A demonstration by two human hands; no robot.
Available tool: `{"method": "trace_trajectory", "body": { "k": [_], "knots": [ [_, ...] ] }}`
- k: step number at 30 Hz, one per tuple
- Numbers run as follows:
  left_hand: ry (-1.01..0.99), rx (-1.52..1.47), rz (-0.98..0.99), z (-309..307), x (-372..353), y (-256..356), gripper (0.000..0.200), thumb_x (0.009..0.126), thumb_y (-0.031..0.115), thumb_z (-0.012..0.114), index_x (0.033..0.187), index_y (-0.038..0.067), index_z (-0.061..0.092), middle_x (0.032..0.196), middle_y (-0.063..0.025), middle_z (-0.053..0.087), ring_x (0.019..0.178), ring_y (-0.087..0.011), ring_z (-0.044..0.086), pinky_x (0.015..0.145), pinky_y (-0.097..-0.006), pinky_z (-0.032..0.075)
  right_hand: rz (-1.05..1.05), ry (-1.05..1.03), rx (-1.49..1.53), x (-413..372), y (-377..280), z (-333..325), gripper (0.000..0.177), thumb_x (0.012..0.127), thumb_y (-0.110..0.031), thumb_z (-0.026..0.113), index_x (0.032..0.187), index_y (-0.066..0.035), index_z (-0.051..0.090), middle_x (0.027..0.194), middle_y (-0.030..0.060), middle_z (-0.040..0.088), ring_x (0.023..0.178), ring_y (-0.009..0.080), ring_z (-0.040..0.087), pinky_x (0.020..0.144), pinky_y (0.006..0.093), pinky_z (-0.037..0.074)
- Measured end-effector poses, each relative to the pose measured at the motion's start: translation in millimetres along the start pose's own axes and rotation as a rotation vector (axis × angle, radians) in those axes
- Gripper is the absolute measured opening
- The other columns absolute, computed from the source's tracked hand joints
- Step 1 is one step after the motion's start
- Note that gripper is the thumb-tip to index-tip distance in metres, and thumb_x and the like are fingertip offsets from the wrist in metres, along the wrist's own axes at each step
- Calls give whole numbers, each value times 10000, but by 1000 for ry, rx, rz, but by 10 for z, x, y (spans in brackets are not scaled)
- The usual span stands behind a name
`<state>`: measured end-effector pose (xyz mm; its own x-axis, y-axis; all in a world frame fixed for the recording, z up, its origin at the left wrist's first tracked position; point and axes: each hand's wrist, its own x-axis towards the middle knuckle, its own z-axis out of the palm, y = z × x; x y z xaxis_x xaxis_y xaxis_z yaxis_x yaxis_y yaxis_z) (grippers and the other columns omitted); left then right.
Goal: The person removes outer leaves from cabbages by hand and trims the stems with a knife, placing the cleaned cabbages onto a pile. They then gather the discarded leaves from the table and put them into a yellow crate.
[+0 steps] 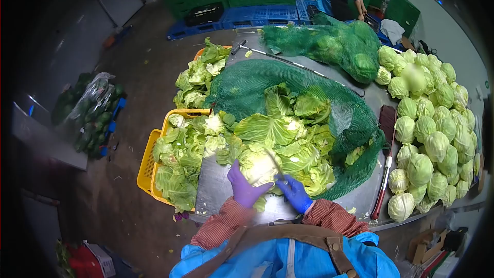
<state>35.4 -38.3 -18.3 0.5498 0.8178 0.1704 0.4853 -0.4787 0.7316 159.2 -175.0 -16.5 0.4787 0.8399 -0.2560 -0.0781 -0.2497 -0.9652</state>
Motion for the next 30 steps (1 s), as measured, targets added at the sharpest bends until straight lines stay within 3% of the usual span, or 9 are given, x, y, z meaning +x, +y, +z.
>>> {"method": "trace_trajectory", "body": {
  "k": [2, 5, 6, 9, 13, 19, 25, 28, 30],
  "knots": [
    [-4, 79, 54, 67, 9, 12, 1224, 441, 413, 871, 1346, -43, 184, 1256, -252, 313, 1167, -378, 282, 1002, -467, 267, -141, 212, -220, 93, -36, -26, 402, 925, -317, 463, 1238, -66, 494, 931, 188, 637, 802, 328, 633, 699, 385, 491],
    [34, 94, 55, 100, 14, -28, 1214, 450, 394, 876, 1349, -31, 181, 1261, -251, 316, 1161, -373, 306, 998, -463, 288, -298, 265, -552, 203, -184, -108, 427, 921, -329, 467, 1260, -70, 474, 969, 199, 630, 838, 349, 623, 726, 408, 489],
    [33, 95, 57, 95, 46, -72, 1214, 450, 394, 876, 1349, -31, 181, 1261, -251, 316, 1161, -373, 306, 998, -463, 288, -426, 226, -679, 274, -78, -141, 489, 917, -349, 464, 1325, -86, 408, 914, 182, 631, 790, 338, 618, 685, 428, 486],
    [-2, -95, -69, 37, 211, -217, 1220, 451, 375, 883, 1355, -24, 167, 1272, -251, 317, 1163, -371, 334, 995, -461, 309, -367, 39, -904, 308, -61, -168, 548, 913, -343, 469, 1384, -105, 322, 813, 162, 610, 701, 322, 599, 625, 432, 475],
    [-7, -214, -126, 29, 325, -223, 1238, 452, 379, 884, 1359, -33, 150, 1274, -254, 332, 1180, -376, 348, 999, -453, 314, -380, 73, -987, 472, -27, -156, 588, 905, -339, 480, 1411, -123, 272, 731, 146, 575, 626, 307, 571, 571, 438, 456],
    [72, -35, -37, 145, 370, -206, 1228, 456, 407, 873, 1346, -47, 161, 1249, -254, 360, 1167, -385, 352, 995, -460, 302, -507, 129, -1007, 762, -128, -110, 576, 898, -322, 494, 1408, -148, 289, 720, 133, 587, 584, 304, 581, 543, 415, 465],
    [25, -40, -53, 55, 170, -206, 1208, 452, 376, 879, 1342, -44, 179, 1277, -252, 311, 1177, -378, 340, 1022, -464, 289, 29, 184, -935, 1256, -203, -358, 497, 943, -377, 375, 1384, -151, 332, 792, 173, 641, 685, 336, 625, 621, 439, 490],
    [8, -181, -104, 37, 24, -449, 1227, 449, 344, 888, 1365, -26, 162, 1308, -257, 274, 1198, -377, 321, 1033, -452, 287, -154, 211, -960, 1298, 143, -653, 536, 934, -424, 370, 1391, -150, 315, 768, 180, 642, 695, 355, 621, 653, 452, 484],
    [110, -166, -117, 96, -72, -471, 1302, 418, 283, 907, 1398, -25, 107, 1303, -253, 300, 1217, -358, 329, 1043, -430, 294, -115, 214, -939, 1175, -22, -607, 546, 929, -415, 391, 1398, -150, 304, 760, 180, 640, 689, 355, 619, 646, 450, 485]
  ]
}}
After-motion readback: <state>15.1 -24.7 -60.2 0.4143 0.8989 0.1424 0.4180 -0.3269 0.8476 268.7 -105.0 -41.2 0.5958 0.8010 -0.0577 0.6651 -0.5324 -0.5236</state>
